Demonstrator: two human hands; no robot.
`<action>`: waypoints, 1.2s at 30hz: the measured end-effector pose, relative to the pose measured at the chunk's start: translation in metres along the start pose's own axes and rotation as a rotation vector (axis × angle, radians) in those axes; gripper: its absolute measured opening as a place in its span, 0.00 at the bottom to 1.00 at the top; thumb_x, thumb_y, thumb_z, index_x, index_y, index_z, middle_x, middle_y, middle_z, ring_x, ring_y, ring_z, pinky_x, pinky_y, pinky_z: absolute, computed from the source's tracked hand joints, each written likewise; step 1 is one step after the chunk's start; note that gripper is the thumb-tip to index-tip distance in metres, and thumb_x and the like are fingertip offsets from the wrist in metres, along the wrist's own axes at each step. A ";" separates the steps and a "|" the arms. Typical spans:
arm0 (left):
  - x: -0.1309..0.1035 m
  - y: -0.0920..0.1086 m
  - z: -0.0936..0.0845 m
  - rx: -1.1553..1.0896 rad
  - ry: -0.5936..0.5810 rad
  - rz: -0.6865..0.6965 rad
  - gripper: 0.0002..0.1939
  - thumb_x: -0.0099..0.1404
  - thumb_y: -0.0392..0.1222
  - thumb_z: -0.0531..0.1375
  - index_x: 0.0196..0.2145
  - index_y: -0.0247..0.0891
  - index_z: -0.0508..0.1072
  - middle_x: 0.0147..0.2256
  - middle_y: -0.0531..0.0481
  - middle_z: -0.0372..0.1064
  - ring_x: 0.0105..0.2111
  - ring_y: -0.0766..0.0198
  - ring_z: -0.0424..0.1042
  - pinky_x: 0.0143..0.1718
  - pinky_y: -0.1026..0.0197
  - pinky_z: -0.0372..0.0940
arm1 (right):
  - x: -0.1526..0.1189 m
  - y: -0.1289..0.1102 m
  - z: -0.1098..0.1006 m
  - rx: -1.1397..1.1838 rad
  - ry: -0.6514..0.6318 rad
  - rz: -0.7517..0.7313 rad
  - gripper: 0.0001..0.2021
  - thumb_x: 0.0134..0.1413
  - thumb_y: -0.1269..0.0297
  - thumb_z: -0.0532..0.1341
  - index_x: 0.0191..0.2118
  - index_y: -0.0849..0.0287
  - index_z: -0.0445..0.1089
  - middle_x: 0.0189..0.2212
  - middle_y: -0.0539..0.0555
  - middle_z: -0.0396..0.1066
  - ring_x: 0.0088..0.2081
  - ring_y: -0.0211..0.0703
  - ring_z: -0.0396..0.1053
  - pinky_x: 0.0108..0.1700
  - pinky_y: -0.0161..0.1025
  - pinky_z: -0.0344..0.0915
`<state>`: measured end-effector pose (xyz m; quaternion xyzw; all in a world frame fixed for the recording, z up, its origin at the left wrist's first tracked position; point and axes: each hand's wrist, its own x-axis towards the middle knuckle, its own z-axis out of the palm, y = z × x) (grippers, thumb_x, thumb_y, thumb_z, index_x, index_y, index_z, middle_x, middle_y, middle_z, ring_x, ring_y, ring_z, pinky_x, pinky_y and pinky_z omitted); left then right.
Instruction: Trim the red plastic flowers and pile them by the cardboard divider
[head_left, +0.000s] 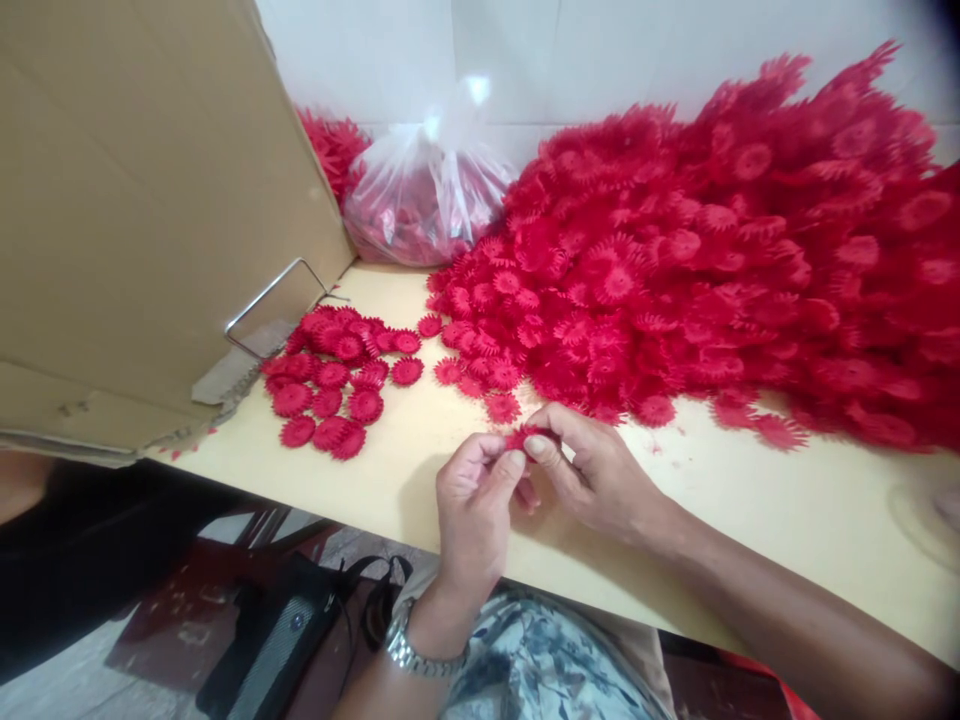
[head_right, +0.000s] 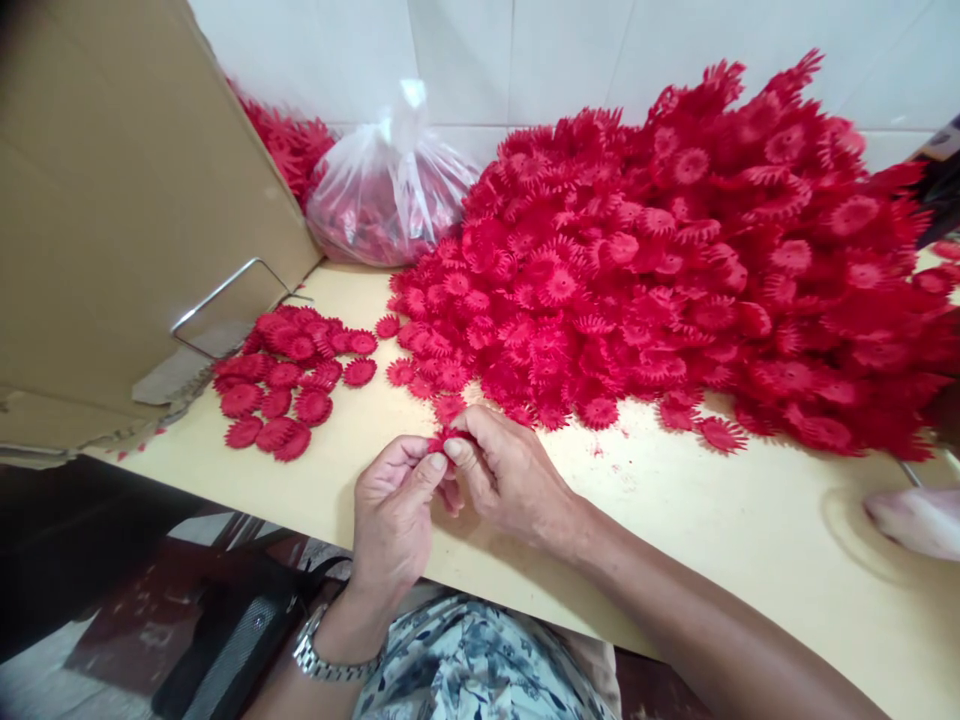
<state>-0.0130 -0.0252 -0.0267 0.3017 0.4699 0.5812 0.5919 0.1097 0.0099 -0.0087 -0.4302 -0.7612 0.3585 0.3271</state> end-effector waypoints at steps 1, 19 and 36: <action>0.000 0.000 0.000 -0.006 0.001 0.004 0.08 0.57 0.41 0.61 0.26 0.34 0.67 0.19 0.56 0.64 0.17 0.72 0.64 0.19 0.68 0.59 | 0.000 0.000 0.001 0.006 0.016 -0.016 0.05 0.59 0.66 0.51 0.33 0.58 0.61 0.22 0.49 0.66 0.24 0.35 0.64 0.28 0.33 0.59; 0.001 0.001 -0.006 -0.088 -0.111 0.008 0.07 0.54 0.40 0.63 0.25 0.36 0.68 0.17 0.55 0.68 0.16 0.69 0.66 0.19 0.66 0.61 | 0.000 0.004 0.000 0.807 -0.193 0.071 0.07 0.57 0.61 0.57 0.33 0.59 0.61 0.21 0.47 0.66 0.22 0.37 0.67 0.27 0.38 0.64; -0.004 -0.012 -0.003 0.080 -0.008 0.165 0.09 0.59 0.41 0.60 0.24 0.37 0.65 0.16 0.59 0.57 0.16 0.73 0.57 0.19 0.69 0.52 | -0.001 0.007 0.004 0.247 0.108 -0.131 0.07 0.58 0.66 0.54 0.30 0.57 0.64 0.36 0.55 0.68 0.40 0.41 0.67 0.41 0.40 0.64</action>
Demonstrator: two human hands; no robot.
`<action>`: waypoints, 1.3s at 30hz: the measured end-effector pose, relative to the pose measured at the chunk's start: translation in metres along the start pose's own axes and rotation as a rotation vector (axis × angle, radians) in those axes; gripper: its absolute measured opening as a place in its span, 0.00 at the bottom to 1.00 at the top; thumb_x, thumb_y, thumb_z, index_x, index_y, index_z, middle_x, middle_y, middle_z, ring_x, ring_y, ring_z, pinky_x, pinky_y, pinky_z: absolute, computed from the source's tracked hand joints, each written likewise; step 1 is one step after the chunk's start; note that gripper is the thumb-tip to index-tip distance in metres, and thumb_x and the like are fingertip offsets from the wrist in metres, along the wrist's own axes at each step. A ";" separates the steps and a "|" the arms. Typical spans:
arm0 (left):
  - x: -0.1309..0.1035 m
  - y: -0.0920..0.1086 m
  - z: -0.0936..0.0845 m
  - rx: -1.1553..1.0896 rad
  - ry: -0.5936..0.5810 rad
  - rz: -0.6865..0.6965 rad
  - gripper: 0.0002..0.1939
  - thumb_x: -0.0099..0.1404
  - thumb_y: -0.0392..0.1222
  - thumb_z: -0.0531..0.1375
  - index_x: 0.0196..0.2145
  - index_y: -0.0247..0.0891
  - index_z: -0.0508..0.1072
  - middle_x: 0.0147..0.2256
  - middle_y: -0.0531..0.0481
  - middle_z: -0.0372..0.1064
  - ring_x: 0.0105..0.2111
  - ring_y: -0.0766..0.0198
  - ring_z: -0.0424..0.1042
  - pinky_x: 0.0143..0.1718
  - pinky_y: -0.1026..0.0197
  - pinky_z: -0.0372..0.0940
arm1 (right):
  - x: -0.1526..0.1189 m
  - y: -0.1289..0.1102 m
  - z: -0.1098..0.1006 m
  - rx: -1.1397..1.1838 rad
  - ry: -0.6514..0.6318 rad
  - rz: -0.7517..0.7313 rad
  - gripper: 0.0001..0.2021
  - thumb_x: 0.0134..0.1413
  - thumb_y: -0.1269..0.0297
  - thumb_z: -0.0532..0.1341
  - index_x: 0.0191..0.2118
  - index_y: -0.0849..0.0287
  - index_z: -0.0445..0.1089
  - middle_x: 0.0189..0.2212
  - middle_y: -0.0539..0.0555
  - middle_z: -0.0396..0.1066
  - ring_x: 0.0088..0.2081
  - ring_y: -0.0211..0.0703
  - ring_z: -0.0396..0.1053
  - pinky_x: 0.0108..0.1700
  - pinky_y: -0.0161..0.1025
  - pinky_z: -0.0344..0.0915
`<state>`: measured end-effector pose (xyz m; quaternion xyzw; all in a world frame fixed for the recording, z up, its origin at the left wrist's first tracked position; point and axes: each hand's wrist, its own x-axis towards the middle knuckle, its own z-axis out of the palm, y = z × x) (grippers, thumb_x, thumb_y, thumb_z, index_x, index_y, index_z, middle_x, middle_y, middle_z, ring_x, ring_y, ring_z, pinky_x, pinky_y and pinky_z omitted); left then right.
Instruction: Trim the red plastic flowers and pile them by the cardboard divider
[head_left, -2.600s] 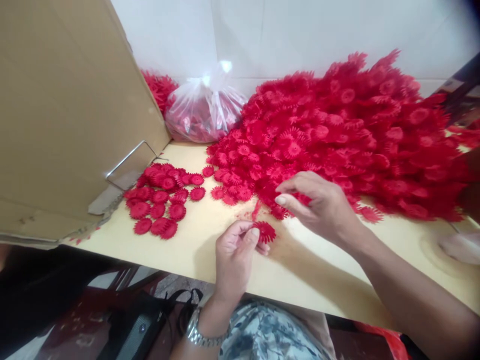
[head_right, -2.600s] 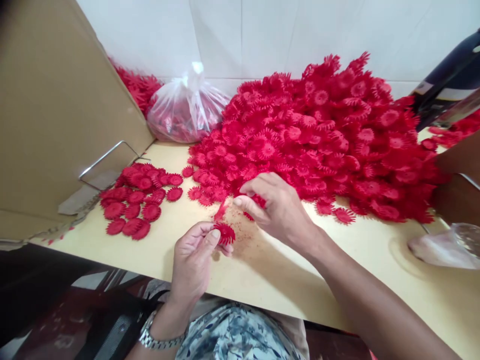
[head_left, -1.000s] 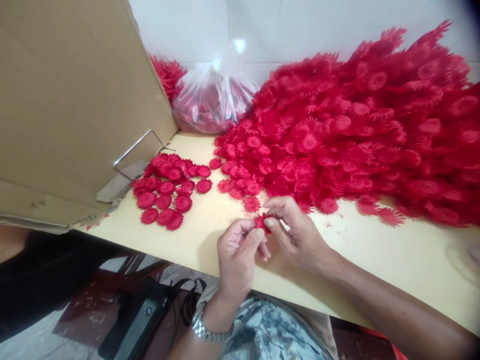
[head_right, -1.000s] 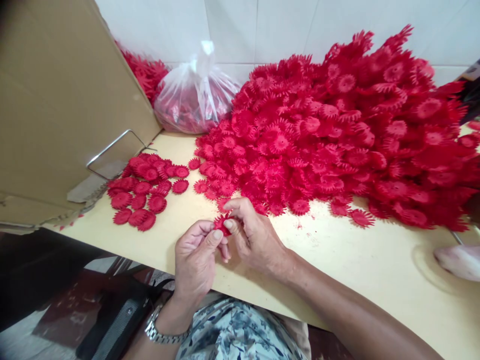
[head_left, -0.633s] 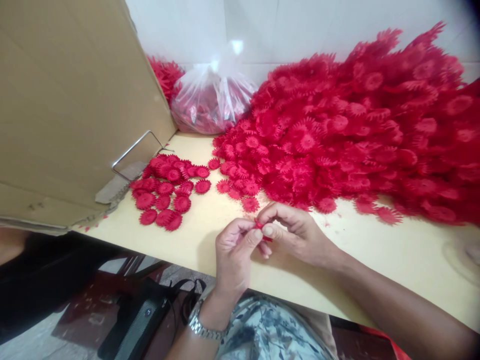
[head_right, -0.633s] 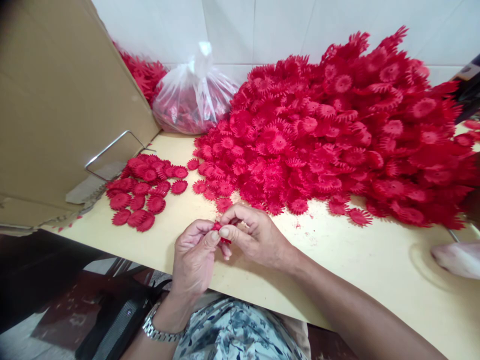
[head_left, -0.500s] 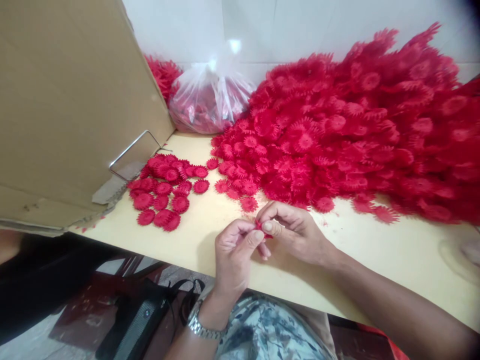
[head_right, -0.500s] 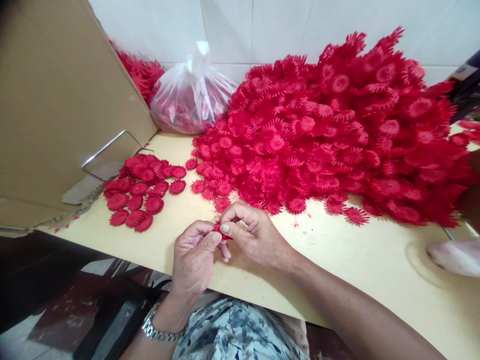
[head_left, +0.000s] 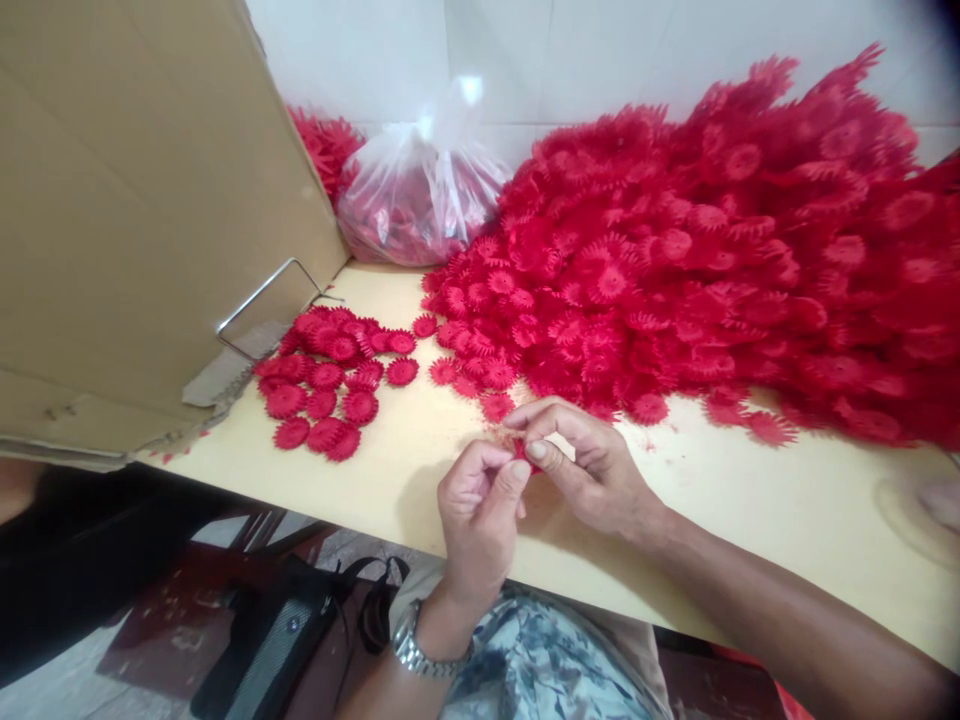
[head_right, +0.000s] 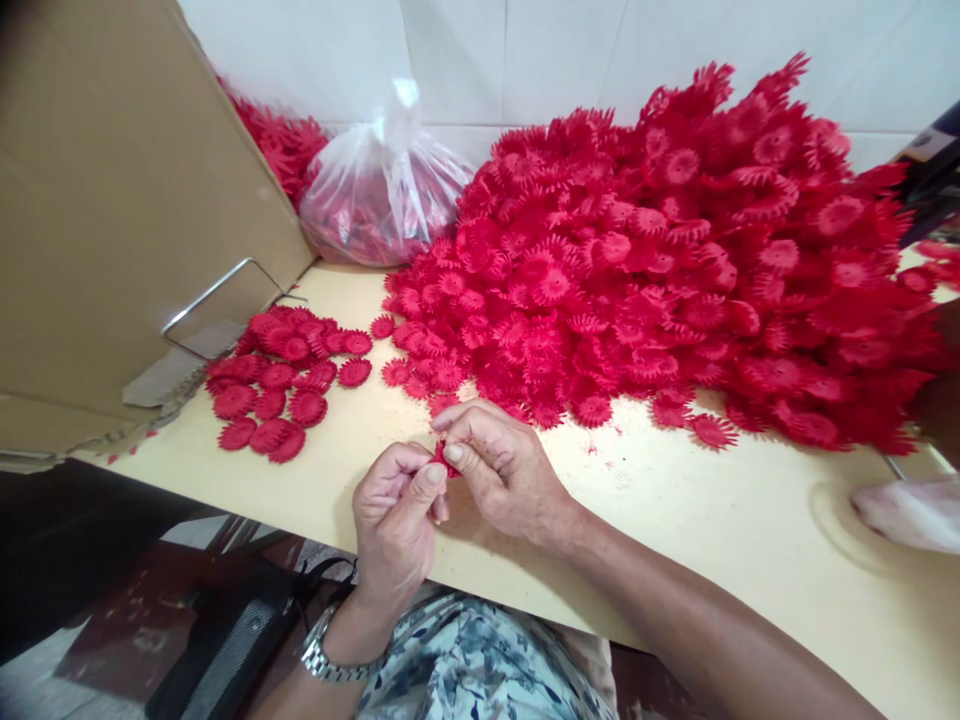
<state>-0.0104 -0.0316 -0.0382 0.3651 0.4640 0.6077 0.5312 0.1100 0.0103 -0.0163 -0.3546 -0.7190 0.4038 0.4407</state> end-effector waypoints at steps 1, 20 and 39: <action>0.000 0.001 0.000 -0.010 0.007 0.005 0.08 0.59 0.41 0.60 0.24 0.37 0.66 0.17 0.59 0.58 0.17 0.73 0.58 0.19 0.69 0.53 | 0.001 -0.001 -0.001 -0.041 -0.005 -0.034 0.07 0.58 0.67 0.53 0.30 0.57 0.64 0.37 0.56 0.68 0.41 0.42 0.67 0.42 0.40 0.64; 0.008 0.010 -0.008 -0.003 -0.109 -0.027 0.06 0.57 0.40 0.62 0.33 0.36 0.72 0.27 0.52 0.70 0.26 0.67 0.68 0.31 0.64 0.63 | 0.003 -0.004 -0.004 0.279 -0.121 0.324 0.12 0.52 0.57 0.61 0.27 0.61 0.66 0.22 0.49 0.68 0.25 0.35 0.67 0.30 0.34 0.63; 0.003 0.005 -0.001 -0.025 0.038 -0.138 0.19 0.61 0.52 0.56 0.20 0.38 0.58 0.17 0.59 0.50 0.15 0.74 0.51 0.15 0.69 0.47 | 0.003 -0.006 -0.006 -0.101 -0.039 0.091 0.08 0.57 0.60 0.56 0.33 0.59 0.67 0.27 0.52 0.68 0.30 0.37 0.66 0.32 0.35 0.61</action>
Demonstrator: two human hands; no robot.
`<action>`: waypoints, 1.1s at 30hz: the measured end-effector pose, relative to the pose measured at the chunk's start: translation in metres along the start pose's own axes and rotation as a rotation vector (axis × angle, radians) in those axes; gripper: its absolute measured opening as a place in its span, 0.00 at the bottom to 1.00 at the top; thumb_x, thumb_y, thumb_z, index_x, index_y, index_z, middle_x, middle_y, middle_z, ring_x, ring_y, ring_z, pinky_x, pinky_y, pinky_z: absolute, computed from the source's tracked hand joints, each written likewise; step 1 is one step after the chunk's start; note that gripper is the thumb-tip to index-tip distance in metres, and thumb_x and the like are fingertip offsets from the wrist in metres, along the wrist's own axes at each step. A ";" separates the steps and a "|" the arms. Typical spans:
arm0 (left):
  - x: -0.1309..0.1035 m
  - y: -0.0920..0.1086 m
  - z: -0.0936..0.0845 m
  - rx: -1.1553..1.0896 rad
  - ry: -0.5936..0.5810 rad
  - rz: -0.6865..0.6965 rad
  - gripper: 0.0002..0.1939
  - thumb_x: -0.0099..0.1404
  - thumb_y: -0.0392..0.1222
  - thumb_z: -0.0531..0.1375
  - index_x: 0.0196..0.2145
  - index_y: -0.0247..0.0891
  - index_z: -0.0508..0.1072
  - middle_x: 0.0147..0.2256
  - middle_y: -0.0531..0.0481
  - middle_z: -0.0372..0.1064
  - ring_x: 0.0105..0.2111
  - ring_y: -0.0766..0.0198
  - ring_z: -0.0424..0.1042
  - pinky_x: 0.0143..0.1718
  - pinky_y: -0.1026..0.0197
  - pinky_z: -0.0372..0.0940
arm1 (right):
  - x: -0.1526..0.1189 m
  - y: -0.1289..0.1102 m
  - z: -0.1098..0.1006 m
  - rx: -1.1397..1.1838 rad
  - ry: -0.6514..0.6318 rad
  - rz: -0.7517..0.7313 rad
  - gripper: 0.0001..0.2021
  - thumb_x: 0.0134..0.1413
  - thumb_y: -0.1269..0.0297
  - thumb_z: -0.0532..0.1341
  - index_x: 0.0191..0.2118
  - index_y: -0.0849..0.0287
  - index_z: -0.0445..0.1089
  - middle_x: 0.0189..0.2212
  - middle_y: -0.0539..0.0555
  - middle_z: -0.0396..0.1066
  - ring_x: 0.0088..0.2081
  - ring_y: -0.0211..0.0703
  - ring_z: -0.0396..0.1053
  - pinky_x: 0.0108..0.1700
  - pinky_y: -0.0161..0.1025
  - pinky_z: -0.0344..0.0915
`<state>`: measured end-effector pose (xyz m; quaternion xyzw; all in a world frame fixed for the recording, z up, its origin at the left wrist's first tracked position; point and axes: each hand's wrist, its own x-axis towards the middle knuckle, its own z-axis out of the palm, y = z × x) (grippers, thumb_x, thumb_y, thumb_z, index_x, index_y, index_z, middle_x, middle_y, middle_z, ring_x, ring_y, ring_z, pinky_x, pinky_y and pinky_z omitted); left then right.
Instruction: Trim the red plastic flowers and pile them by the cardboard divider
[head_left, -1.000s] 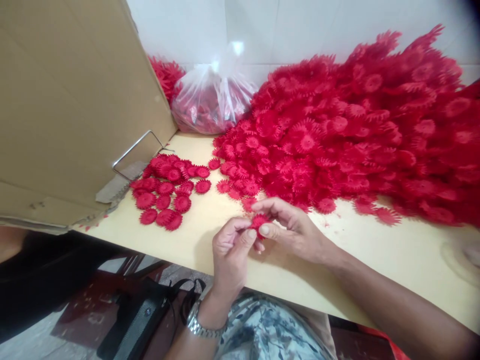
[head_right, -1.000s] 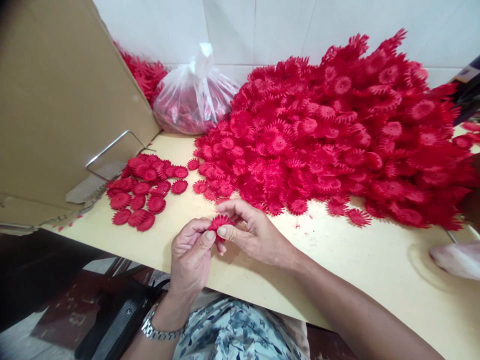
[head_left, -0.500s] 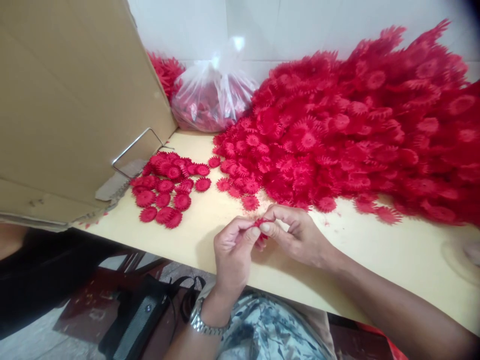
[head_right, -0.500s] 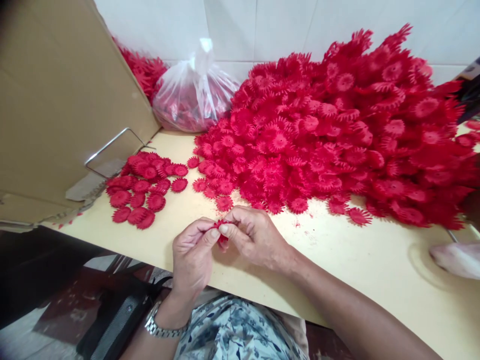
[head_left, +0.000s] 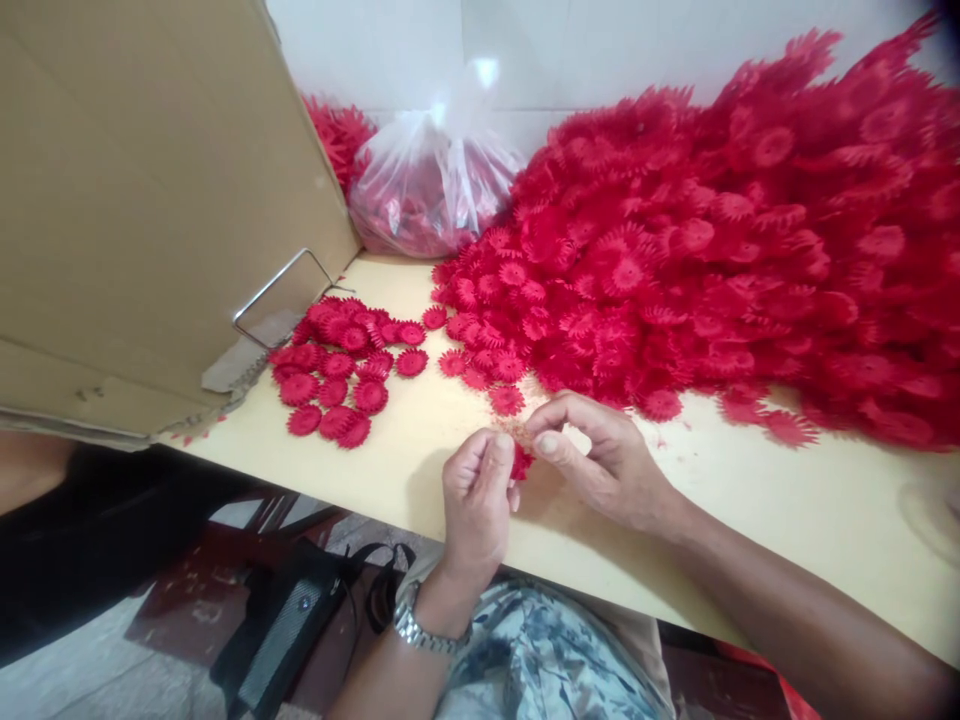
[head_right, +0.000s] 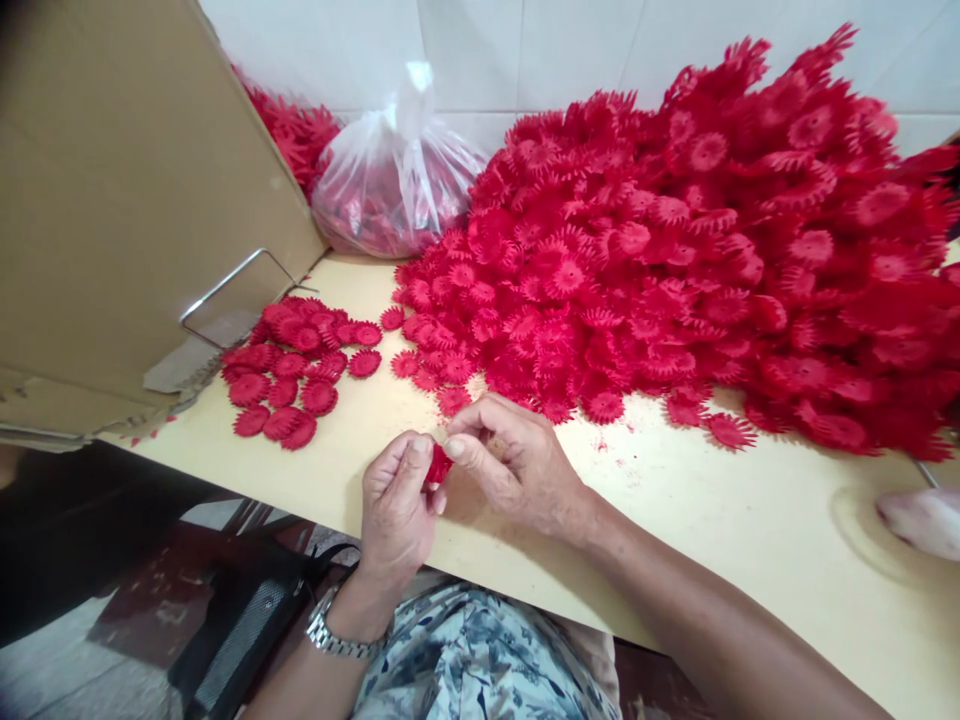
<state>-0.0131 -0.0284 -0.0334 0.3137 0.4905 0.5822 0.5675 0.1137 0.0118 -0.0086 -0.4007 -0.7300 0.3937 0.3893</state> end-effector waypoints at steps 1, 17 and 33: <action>0.001 -0.001 -0.001 0.012 -0.011 0.017 0.19 0.61 0.52 0.56 0.20 0.38 0.59 0.17 0.59 0.51 0.15 0.74 0.51 0.15 0.69 0.47 | 0.000 -0.001 0.000 0.023 -0.037 -0.001 0.08 0.56 0.60 0.57 0.32 0.59 0.67 0.27 0.52 0.68 0.29 0.37 0.66 0.33 0.35 0.62; 0.001 0.001 -0.012 0.055 -0.151 0.039 0.09 0.60 0.44 0.59 0.27 0.37 0.66 0.22 0.57 0.62 0.19 0.73 0.62 0.20 0.68 0.55 | 0.003 0.004 -0.003 -0.158 -0.005 -0.248 0.02 0.55 0.70 0.58 0.36 0.61 0.66 0.29 0.53 0.66 0.33 0.38 0.65 0.34 0.35 0.63; -0.001 0.002 -0.011 -0.149 0.005 0.134 0.08 0.58 0.40 0.61 0.24 0.36 0.67 0.18 0.57 0.62 0.18 0.72 0.61 0.21 0.68 0.54 | 0.006 0.008 -0.007 -0.036 0.258 -0.037 0.09 0.59 0.65 0.52 0.27 0.57 0.59 0.21 0.47 0.57 0.22 0.34 0.56 0.23 0.33 0.55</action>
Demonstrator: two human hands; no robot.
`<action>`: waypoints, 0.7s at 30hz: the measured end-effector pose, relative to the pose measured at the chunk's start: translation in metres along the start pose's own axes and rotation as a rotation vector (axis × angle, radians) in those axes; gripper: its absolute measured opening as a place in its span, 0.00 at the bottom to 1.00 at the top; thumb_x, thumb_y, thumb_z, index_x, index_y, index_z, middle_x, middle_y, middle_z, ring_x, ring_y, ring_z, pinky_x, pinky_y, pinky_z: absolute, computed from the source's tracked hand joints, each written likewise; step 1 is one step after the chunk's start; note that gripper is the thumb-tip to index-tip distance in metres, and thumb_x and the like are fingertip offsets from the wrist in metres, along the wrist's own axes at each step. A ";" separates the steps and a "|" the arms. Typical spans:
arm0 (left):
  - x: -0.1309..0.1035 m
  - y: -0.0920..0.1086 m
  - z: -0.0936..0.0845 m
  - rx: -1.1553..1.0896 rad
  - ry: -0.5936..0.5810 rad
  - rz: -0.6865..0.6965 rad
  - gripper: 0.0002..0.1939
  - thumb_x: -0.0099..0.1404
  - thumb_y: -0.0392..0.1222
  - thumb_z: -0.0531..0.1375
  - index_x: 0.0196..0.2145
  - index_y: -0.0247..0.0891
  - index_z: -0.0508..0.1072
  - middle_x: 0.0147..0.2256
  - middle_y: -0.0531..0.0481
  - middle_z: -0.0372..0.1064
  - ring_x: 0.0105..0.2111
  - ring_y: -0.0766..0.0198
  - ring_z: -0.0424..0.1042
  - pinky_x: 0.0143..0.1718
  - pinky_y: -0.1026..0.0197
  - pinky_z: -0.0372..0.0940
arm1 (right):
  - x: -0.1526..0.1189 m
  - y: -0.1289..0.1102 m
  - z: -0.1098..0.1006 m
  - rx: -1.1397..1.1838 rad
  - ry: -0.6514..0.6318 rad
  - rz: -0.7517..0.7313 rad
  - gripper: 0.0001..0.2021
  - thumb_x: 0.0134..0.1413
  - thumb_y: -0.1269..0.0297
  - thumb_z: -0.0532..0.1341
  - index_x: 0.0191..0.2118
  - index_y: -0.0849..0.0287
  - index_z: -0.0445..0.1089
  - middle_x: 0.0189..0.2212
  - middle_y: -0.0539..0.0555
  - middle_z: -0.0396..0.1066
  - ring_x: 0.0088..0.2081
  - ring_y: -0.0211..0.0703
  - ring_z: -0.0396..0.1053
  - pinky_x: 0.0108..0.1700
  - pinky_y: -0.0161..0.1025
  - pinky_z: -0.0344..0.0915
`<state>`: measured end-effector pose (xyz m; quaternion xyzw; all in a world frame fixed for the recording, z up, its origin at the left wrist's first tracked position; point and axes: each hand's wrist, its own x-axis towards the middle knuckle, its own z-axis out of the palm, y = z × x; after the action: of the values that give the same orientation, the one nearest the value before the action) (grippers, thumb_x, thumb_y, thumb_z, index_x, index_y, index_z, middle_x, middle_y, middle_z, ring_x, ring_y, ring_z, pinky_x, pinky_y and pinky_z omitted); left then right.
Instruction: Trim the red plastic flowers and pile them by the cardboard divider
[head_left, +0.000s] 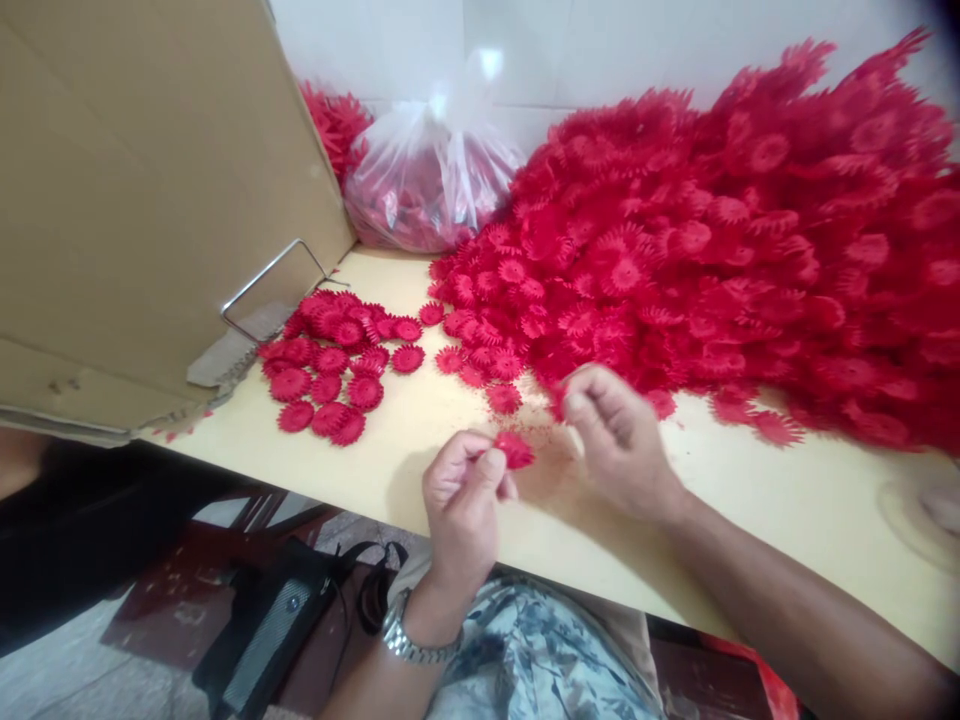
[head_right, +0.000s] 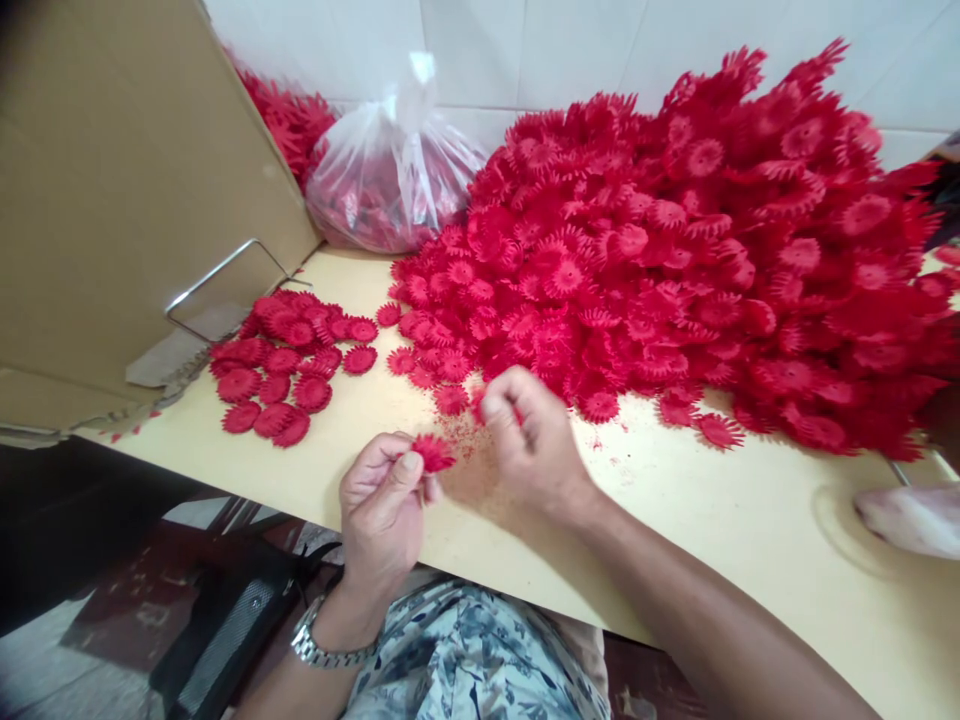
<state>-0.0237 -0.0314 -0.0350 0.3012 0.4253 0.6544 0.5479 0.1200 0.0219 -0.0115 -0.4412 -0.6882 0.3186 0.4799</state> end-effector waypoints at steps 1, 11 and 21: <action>0.000 0.001 -0.001 -0.006 0.018 0.010 0.08 0.58 0.40 0.61 0.23 0.36 0.67 0.18 0.57 0.62 0.18 0.72 0.61 0.21 0.68 0.54 | 0.004 0.002 -0.004 -0.052 0.080 -0.009 0.08 0.58 0.65 0.52 0.28 0.57 0.59 0.20 0.46 0.56 0.21 0.34 0.55 0.22 0.33 0.54; 0.003 0.005 -0.003 0.130 -0.049 -0.118 0.04 0.59 0.38 0.59 0.29 0.34 0.69 0.19 0.55 0.65 0.20 0.72 0.63 0.24 0.68 0.58 | 0.018 0.004 -0.008 -0.383 -0.112 -0.174 0.09 0.57 0.63 0.56 0.39 0.59 0.71 0.32 0.56 0.72 0.34 0.43 0.69 0.35 0.40 0.66; 0.001 0.006 0.006 0.195 -0.071 -0.081 0.04 0.58 0.36 0.59 0.31 0.36 0.65 0.25 0.55 0.65 0.22 0.72 0.65 0.24 0.69 0.61 | -0.004 -0.013 0.012 0.194 -0.424 0.219 0.07 0.57 0.64 0.56 0.29 0.60 0.64 0.22 0.49 0.69 0.26 0.35 0.67 0.29 0.33 0.63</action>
<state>-0.0217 -0.0290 -0.0269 0.3586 0.4792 0.5760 0.5568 0.1049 0.0131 -0.0056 -0.3883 -0.6878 0.5184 0.3277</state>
